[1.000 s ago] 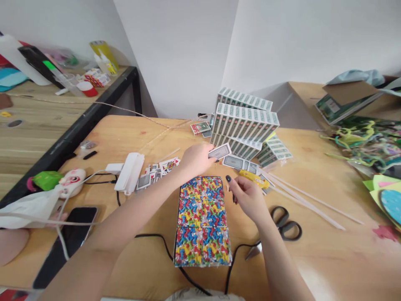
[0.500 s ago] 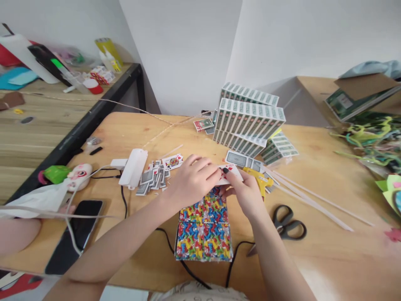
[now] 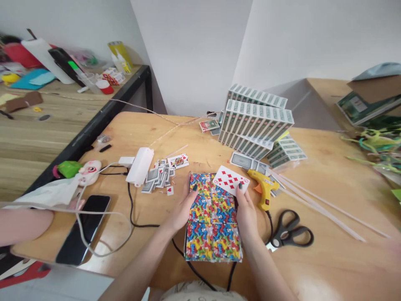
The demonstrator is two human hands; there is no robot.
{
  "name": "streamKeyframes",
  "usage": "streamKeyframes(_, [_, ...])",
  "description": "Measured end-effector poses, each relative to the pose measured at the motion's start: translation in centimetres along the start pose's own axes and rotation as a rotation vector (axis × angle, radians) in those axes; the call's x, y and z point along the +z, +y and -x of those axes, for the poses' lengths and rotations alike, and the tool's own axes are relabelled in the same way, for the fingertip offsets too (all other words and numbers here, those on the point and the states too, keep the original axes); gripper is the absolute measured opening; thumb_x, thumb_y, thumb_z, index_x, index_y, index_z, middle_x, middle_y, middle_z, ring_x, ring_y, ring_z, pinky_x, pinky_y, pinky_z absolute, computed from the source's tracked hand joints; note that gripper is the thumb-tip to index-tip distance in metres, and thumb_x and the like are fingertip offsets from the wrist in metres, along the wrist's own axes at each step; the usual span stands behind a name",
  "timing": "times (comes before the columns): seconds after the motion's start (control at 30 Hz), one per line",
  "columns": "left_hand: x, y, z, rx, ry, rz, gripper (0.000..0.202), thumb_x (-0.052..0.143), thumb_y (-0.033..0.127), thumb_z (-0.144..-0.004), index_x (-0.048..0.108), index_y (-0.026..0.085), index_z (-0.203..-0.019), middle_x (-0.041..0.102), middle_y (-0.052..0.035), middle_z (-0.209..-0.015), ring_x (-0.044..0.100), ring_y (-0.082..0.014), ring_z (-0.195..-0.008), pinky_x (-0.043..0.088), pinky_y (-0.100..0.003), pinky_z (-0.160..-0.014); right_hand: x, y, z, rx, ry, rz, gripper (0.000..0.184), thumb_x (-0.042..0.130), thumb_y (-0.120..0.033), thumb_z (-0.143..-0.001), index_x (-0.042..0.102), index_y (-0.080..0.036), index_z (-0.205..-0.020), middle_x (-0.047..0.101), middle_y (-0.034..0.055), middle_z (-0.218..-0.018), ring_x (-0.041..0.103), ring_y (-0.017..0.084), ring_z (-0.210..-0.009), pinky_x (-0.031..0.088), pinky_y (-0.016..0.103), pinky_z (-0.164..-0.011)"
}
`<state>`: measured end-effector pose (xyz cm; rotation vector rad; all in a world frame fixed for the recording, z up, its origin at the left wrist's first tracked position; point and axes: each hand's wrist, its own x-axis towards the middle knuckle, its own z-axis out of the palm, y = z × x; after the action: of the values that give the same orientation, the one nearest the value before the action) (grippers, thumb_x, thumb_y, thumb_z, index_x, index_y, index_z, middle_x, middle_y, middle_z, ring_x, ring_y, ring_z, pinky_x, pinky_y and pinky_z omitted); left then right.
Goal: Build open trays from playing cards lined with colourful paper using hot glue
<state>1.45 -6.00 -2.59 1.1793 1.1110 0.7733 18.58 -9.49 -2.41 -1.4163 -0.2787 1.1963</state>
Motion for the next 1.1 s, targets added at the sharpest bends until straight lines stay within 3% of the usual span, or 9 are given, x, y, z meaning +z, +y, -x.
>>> streamKeyframes(0.13, [0.8, 2.4, -0.5, 0.068, -0.01, 0.087, 0.086, 0.057, 0.045, -0.081, 0.001, 0.036, -0.146, 0.028, -0.0026, -0.152, 0.028, -0.0232, -0.139, 0.031, -0.041, -0.111, 0.8, -2.1, 0.0, -0.1, -0.125, -0.067, 0.041, 0.063, -0.05, -0.075, 0.065, -0.024, -0.107, 0.072, 0.0032, -0.102, 0.063, 0.026, -0.104, 0.051, 0.037, -0.085])
streamKeyframes(0.23, [0.9, 4.5, -1.4, 0.149, -0.038, 0.12, 0.098, 0.066, 0.042, -0.074, -0.001, 0.035, -0.145, 0.037, -0.0067, -0.146, 0.043, -0.0265, -0.129, 0.039, -0.043, -0.105, 1.2, -4.5, -0.6, -0.245, -0.24, -0.127, 0.04, 0.066, -0.046, -0.073, 0.066, -0.024, -0.106, 0.071, 0.0047, -0.105, 0.062, 0.026, -0.106, 0.048, 0.039, -0.09])
streamKeyframes(0.37, [0.5, 6.8, -2.5, 0.206, -0.032, 0.007, 0.091, 0.069, 0.042, -0.07, 0.014, 0.03, -0.141, 0.045, -0.0089, -0.136, 0.052, -0.028, -0.118, 0.045, -0.042, -0.097, 1.5, -5.9, -1.6, -0.383, -0.202, -0.153, 0.036, 0.067, -0.043, -0.073, 0.066, -0.025, -0.103, 0.072, 0.0045, -0.102, 0.059, 0.025, -0.11, 0.043, 0.039, -0.096])
streamKeyframes(0.5, [0.0, 8.2, -3.1, 0.186, -0.103, -0.147, 0.061, 0.061, 0.042, -0.078, 0.033, 0.029, -0.13, 0.048, -0.0061, -0.13, 0.053, -0.0238, -0.113, 0.046, -0.036, -0.094, 1.8, -5.4, -2.8, -0.367, -0.111, -0.092, 0.033, 0.063, -0.046, -0.076, 0.066, -0.024, -0.101, 0.072, 0.0048, -0.1, 0.06, 0.024, -0.108, 0.046, 0.039, -0.093])
streamKeyframes(0.63, [0.0, 8.8, -3.5, 0.191, -0.093, -0.132, 0.051, 0.061, 0.037, -0.078, 0.039, 0.027, -0.124, 0.053, -0.0041, -0.125, 0.052, -0.0213, -0.115, 0.045, -0.032, -0.095, 2.2, -4.9, -3.4, -0.3, -0.147, -0.115, 0.03, 0.064, -0.044, -0.076, 0.065, -0.025, -0.099, 0.069, 0.0027, -0.11, 0.059, 0.023, -0.11, 0.048, 0.038, -0.091])
streamKeyframes(0.8, [0.0, 8.8, -3.9, 0.151, -0.092, -0.051, 0.056, 0.059, 0.035, -0.076, 0.038, 0.026, -0.127, 0.055, -0.0045, -0.126, 0.054, -0.0222, -0.113, 0.048, -0.032, -0.089, 2.2, -5.5, -2.7, -0.265, -0.155, -0.165, 0.028, 0.066, -0.041, -0.074, 0.066, -0.025, -0.097, 0.067, 0.0025, -0.115, 0.056, 0.024, -0.115, 0.046, 0.038, -0.095])
streamKeyframes(1.1, [0.0, 8.3, -3.9, 0.11, -0.107, -0.012, 0.057, 0.046, 0.031, -0.08, 0.034, 0.024, -0.135, 0.048, -0.0031, -0.138, 0.05, -0.0241, -0.12, 0.049, -0.03, -0.083, 1.7, -7.6, -0.2, -0.376, -0.153, -0.086, 0.029, 0.061, -0.038, -0.08, 0.066, -0.024, -0.104, 0.069, 0.0053, -0.107, 0.054, 0.025, -0.118, 0.043, 0.041, -0.098])
